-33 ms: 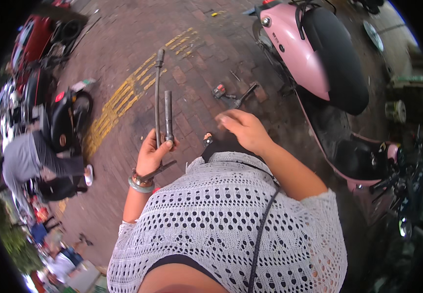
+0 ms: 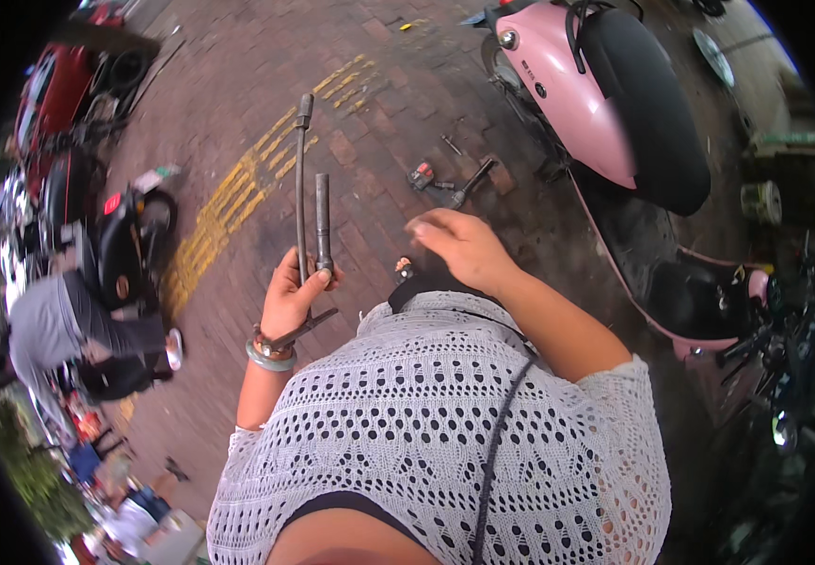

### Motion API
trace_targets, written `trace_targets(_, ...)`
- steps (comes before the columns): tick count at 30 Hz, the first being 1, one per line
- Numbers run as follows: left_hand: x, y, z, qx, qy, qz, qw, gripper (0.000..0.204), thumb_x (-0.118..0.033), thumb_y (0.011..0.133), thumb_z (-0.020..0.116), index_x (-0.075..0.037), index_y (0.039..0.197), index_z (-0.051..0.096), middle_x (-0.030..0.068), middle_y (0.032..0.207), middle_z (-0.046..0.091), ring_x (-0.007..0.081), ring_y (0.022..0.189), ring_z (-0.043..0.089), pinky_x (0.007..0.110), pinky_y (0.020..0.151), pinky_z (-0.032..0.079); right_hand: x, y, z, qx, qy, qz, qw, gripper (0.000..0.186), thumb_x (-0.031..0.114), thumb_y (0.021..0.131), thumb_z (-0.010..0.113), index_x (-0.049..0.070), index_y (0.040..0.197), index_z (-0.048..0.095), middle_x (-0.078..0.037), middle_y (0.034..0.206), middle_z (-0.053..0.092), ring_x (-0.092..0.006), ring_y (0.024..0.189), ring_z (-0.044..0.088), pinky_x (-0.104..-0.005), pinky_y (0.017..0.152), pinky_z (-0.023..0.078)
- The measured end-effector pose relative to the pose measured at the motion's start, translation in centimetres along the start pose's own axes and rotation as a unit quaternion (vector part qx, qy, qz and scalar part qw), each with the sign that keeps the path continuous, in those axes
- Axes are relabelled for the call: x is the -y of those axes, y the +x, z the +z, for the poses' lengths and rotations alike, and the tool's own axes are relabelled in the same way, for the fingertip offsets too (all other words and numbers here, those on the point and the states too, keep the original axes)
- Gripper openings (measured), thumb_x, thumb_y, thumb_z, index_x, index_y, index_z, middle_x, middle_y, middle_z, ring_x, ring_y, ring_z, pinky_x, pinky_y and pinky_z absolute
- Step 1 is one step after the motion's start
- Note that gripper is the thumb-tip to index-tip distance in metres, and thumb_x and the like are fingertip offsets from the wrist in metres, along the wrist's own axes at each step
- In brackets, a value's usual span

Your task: The person retrieves a socket wrench and a box of parts from a tool bag, then uses a cordless impact wrench to tighten bolts on the rear wheel of a pink scooter. The person repeatedly switches between manual and powered tools while working in a cluttered workshop.

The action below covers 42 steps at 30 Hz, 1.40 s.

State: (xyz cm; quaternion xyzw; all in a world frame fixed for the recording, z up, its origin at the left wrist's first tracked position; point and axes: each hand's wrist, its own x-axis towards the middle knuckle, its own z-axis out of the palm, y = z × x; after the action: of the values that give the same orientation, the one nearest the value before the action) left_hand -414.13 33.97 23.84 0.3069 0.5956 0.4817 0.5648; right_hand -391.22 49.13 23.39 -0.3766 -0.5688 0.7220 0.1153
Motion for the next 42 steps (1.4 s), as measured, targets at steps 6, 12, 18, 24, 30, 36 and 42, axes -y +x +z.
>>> trace_targets(6,-3.7,12.5,-7.0,0.078,0.028,-0.036,0.996,0.014,-0.008,0.084,0.058,-0.002,0.095,0.05,0.0046,0.087,0.061,0.0102,0.08,0.057,0.025,0.074,0.046,2.0,12.8,3.4,-0.039,0.082,0.016,0.996,0.041,0.03,0.089,0.055,-0.002,0.113,0.055,-0.01,0.104,0.06,-0.0141,0.096,0.055,-0.0275,0.084,0.043)
trace_targets(12,-9.3,25.8,-12.6,0.124,0.342,-0.001,0.931,0.018,-0.016,0.08,0.061,-0.004,0.089,0.051,0.008,0.065,0.057,0.021,0.063,0.057,0.03,0.06,0.045,7.3,27.0,3.4,-0.066,0.256,-0.034,0.964,0.038,0.034,0.087,0.058,0.002,0.107,0.053,-0.003,0.099,0.057,-0.0124,0.091,0.052,-0.028,0.08,0.041)
trace_targets(18,-16.0,38.1,-15.1,0.194,0.583,0.15,0.775,0.021,-0.019,0.076,0.061,-0.006,0.082,0.046,0.0188,0.067,0.057,0.0386,0.065,0.057,0.048,0.055,0.044,12.4,39.5,1.4,-0.184,0.43,0.045,0.883,0.031,0.032,0.086,0.06,0.009,0.103,0.049,-0.005,0.096,0.055,-0.0166,0.091,0.055,-0.0362,0.082,0.042)
trace_targets(24,-17.3,50.3,-16.7,0.258,0.551,0.189,0.771,0.027,-0.019,0.072,0.067,-0.006,0.082,0.046,0.0131,0.064,0.058,0.0341,0.059,0.058,0.04,0.053,0.046,14.3,48.1,-1.3,-0.32,0.549,0.014,0.772,0.02,0.02,0.092,0.043,0.004,0.105,0.047,-0.01,0.096,0.056,-0.0203,0.088,0.055,-0.0364,0.075,0.047)
trace_targets(30,-16.4,61.8,-16.6,0.471,0.344,-0.036,0.811,0.038,-0.006,0.073,0.068,-0.003,0.101,0.043,0.0026,0.076,0.056,0.009,0.066,0.054,0.027,0.057,0.047,14.4,52.8,-2.2,-0.444,0.643,-0.12,0.612,0.021,0.017,0.095,0.037,0.001,0.105,0.044,-0.012,0.096,0.055,-0.0214,0.086,0.057,-0.0391,0.075,0.05)
trace_targets(36,-20.4,65.0,-11.0,0.494,0.119,-0.319,0.8,0.025,-0.031,0.092,0.047,-0.006,0.09,0.049,0.0024,0.079,0.051,0.0134,0.07,0.05,0.03,0.07,0.047,16.7,52.4,-2.6,-0.555,0.623,-0.159,0.528,0.023,0.018,0.096,0.037,0.004,0.113,0.044,-0.011,0.109,0.056,-0.0217,0.098,0.057,-0.0343,0.078,0.049)
trace_targets(42,-15.6,68.2,-5.7,0.497,0.149,-0.243,0.82,0.022,-0.029,0.094,0.045,-0.008,0.086,0.05,0.0028,0.072,0.051,0.0137,0.068,0.049,0.028,0.065,0.041,9.0,50.1,-3.9,-0.704,0.511,-0.146,0.471,0.021,0.026,0.096,0.04,0.008,0.1,0.05,-0.007,0.093,0.063,-0.0175,0.079,0.061,-0.0303,0.065,0.049)
